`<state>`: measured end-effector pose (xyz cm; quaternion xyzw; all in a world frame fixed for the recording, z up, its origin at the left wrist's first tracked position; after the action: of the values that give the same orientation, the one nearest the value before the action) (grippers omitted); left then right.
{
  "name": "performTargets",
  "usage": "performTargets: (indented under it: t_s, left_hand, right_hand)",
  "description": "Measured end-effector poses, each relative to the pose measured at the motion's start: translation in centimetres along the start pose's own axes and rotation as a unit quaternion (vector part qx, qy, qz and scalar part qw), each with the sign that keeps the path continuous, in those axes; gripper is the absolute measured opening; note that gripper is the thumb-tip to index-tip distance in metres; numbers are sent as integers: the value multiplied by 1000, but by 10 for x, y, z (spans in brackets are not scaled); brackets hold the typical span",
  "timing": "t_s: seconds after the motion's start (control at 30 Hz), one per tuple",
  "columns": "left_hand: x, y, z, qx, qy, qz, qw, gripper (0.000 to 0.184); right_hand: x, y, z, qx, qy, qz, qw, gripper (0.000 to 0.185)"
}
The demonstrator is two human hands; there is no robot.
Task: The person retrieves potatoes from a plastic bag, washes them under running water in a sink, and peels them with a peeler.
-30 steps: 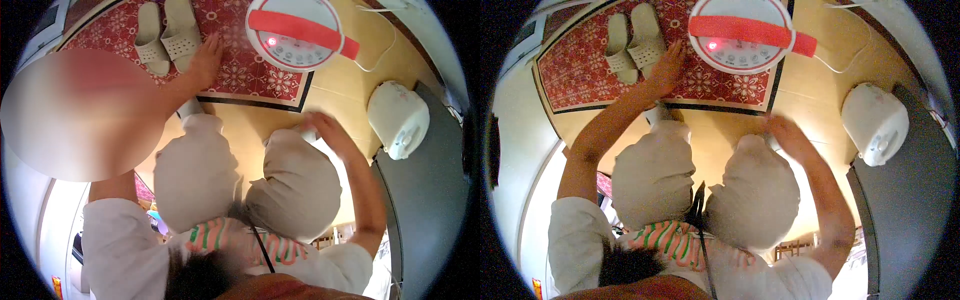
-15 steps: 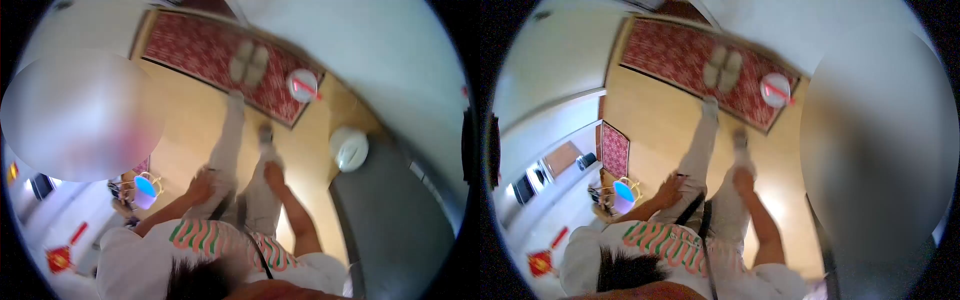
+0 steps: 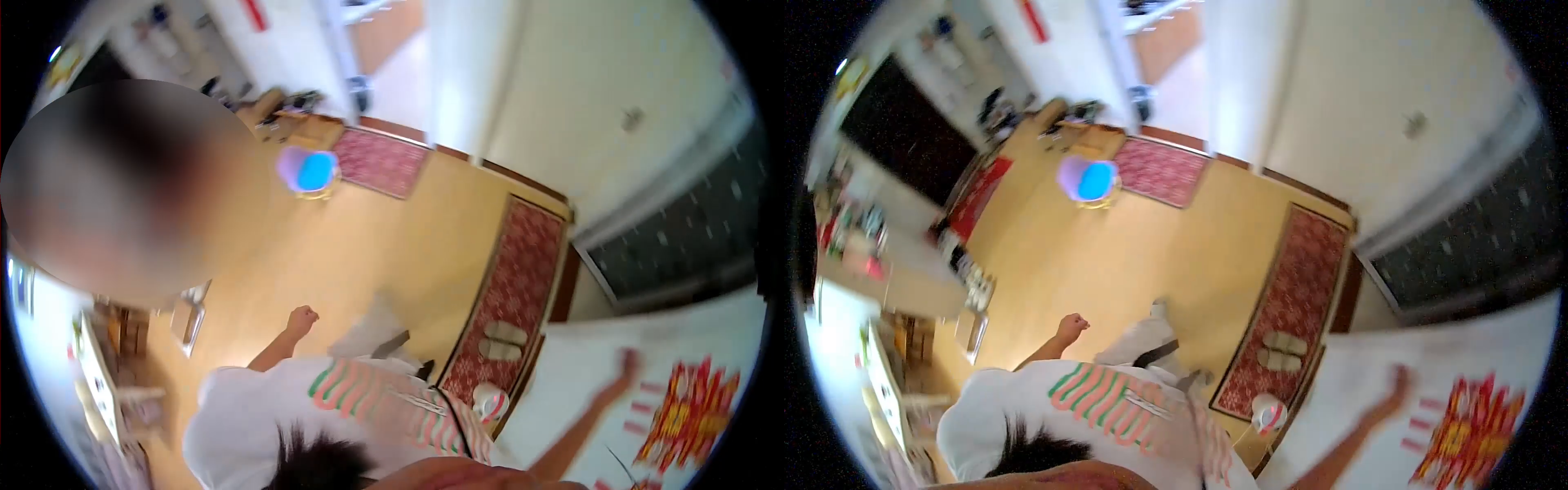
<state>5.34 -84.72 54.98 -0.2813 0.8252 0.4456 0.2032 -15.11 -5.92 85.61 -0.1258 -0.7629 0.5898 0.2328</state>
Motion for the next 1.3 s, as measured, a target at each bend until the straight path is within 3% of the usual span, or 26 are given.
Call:
performTargets:
  t_s: [0.03,0.1,0.17,0.23,0.33,0.47,0.63,0.7,0.83,0.9,0.93,1.0,1.03,1.17,1.27,1.3]
  left_hand:
    - [-10,-38,-15,34,27,-85,995,28]
    - [-65,-113,-33,79,62,-285,953,28]
    - [-99,-197,-20,7,56,-399,915,21]
    - [-136,-205,2,-42,7,-454,890,21]
    - [-126,-202,3,-46,-85,-428,899,22]
    - [-43,-159,-48,35,-180,-311,932,24]
    - [91,-71,-156,209,-233,-157,937,28]
    - [143,-45,-194,212,-207,-136,946,30]
    - [277,-53,-257,73,-70,-79,992,30]
    - [345,-71,-268,-60,88,76,991,31]
    - [372,-75,-270,-7,127,89,988,29]
    - [419,-36,-295,16,102,20,994,27]
    - [450,-18,-302,-12,35,-63,997,27]
    - [538,-5,-294,-47,-61,-51,996,28]
    - [496,167,-336,-229,-135,66,962,29]
    - [526,156,-334,-172,-144,5,974,30]
  right_hand:
    - [33,-56,18,-21,30,-78,996,20]
    - [67,-133,111,-8,-12,-214,977,21]
    - [71,-176,237,42,-96,-293,950,21]
    - [57,-186,345,91,-211,-308,923,21]
    - [-15,-206,493,128,-408,-301,852,22]
    - [-105,-219,637,135,-626,-254,725,22]
    - [-154,-220,733,137,-733,-200,635,23]
    - [-157,-225,764,146,-748,-191,618,24]
    - [-138,-248,823,193,-745,-201,606,25]
    - [-118,-266,851,239,-730,-225,600,25]
    - [-104,-279,863,269,-718,-241,595,25]
    - [-66,-306,885,340,-684,-288,577,26]
    - [-43,-321,892,380,-665,-315,560,26]
    - [73,-383,897,541,-565,-412,467,27]
    - [154,-418,896,595,-488,-471,431,28]
    - [180,-425,896,608,-457,-485,432,28]
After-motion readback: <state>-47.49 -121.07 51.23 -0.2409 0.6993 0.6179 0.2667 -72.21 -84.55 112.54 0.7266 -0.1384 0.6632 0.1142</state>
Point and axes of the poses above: each hand's wrist, its own x-axis towards the middle knuckle, its own z-axis out of the palm, y = z × x, the point moved 2 cm from there along x, towards the middle knuckle, and after that the axes turned 15 degrees about -y, right-handed, at the moved point
